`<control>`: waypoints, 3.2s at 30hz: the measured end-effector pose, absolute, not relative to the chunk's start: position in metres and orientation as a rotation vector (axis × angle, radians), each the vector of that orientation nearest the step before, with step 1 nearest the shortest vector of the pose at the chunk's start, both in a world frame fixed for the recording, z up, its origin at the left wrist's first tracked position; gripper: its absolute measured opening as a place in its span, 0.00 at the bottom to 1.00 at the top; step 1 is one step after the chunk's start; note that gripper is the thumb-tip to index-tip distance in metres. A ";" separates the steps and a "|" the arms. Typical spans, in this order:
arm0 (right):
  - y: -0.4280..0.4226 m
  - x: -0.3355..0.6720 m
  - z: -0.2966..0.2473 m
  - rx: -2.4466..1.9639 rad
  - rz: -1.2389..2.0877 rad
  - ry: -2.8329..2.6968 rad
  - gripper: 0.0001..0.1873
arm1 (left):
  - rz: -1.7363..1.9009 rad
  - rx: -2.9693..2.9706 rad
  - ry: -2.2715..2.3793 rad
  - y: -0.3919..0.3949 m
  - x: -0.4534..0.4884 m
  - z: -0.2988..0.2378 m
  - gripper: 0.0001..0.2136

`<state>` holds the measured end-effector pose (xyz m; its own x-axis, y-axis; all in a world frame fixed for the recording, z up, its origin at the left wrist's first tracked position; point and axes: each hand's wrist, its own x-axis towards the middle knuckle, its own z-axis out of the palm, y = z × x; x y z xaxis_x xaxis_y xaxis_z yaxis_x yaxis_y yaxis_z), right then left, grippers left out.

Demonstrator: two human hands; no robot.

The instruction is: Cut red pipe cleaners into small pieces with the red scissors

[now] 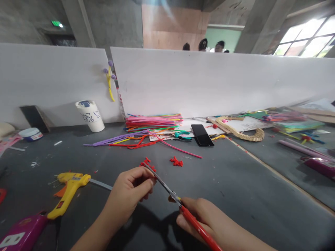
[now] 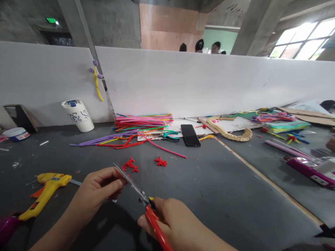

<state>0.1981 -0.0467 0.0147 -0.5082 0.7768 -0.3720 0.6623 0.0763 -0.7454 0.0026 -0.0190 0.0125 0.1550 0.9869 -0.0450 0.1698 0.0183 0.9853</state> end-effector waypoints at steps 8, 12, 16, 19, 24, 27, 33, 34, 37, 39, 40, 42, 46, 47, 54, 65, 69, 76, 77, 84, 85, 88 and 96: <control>-0.048 0.193 0.006 -1.493 1.386 -2.180 0.18 | 0.989 1.326 1.232 -0.019 0.001 0.012 0.05; -0.047 0.194 -0.008 -1.468 1.416 -2.026 0.19 | 1.005 1.254 1.235 -0.013 0.000 0.011 0.06; -0.037 0.197 -0.011 -1.433 1.562 -1.705 0.17 | 1.016 1.171 1.221 -0.010 0.002 0.009 0.06; -0.028 0.196 -0.006 -1.390 1.563 -1.645 0.11 | 0.972 1.178 1.209 -0.011 0.006 0.006 0.07; -0.024 0.191 0.004 -1.302 1.413 -1.709 0.05 | 0.811 1.323 1.193 -0.018 0.016 0.001 0.06; -0.027 0.189 0.005 -1.248 1.326 -1.738 0.06 | 0.708 1.413 1.188 -0.025 0.022 0.001 0.06; -0.035 0.187 0.005 -1.214 1.505 -1.629 0.03 | 0.648 1.324 1.125 -0.029 0.024 0.004 0.05; -0.035 0.186 0.005 -1.209 1.519 -1.606 0.02 | 0.654 1.290 1.102 -0.028 0.022 0.004 0.05; -0.035 0.185 0.005 -1.209 1.538 -1.528 0.03 | 0.718 1.201 1.050 -0.025 0.018 0.003 0.05; -0.035 0.184 0.004 -1.185 1.541 -1.477 0.05 | 0.750 1.174 1.017 -0.024 0.016 0.004 0.05; -0.034 0.183 0.005 -1.175 1.546 -1.455 0.05 | 0.753 1.172 1.000 -0.024 0.016 0.004 0.05; -0.034 0.182 0.006 -1.188 1.558 -1.433 0.05 | 0.737 1.188 0.971 -0.026 0.017 0.005 0.05; -0.034 0.180 0.008 -1.306 1.500 -1.493 0.05 | 0.705 1.184 1.009 -0.027 0.020 0.006 0.07; -0.034 0.180 0.008 -1.306 1.483 -1.521 0.04 | 0.703 1.175 1.024 -0.028 0.020 0.006 0.07; -0.036 0.182 0.004 -1.208 1.414 -1.605 0.03 | 0.710 1.131 1.058 -0.028 0.021 0.007 0.06; -0.036 0.179 0.000 -1.236 1.383 -1.606 0.03 | 0.791 1.243 1.058 -0.028 0.023 0.001 0.04; -0.036 0.186 0.005 -1.198 1.352 -1.684 0.08 | 0.849 1.226 1.071 -0.028 0.022 0.000 0.03; -0.041 0.202 0.017 -1.320 1.251 -2.140 0.18 | 1.157 1.088 1.125 -0.028 0.012 0.009 0.05; -0.042 0.202 0.017 -1.343 1.264 -2.170 0.18 | 1.184 1.082 1.128 -0.027 0.011 0.009 0.04; -0.046 0.197 0.011 -1.326 1.318 -2.233 0.19 | 1.249 1.185 1.124 -0.027 0.011 0.009 0.03; -0.046 0.197 0.011 -1.313 1.320 -2.235 0.18 | 1.253 1.188 1.134 -0.028 0.011 0.009 0.03; -0.047 0.198 0.012 -1.295 1.325 -2.242 0.19 | 1.267 1.184 1.158 -0.028 0.012 0.010 0.03; -0.044 0.196 0.009 -1.263 1.313 -2.237 0.17 | 1.301 1.184 1.138 -0.028 0.012 0.011 0.04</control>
<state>0.1964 -0.0445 0.0090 -0.5904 0.7830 -0.1958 0.5526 0.2154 -0.8051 0.0118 -0.0277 0.0111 -0.0219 0.9982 0.0564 -0.0770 -0.0579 0.9953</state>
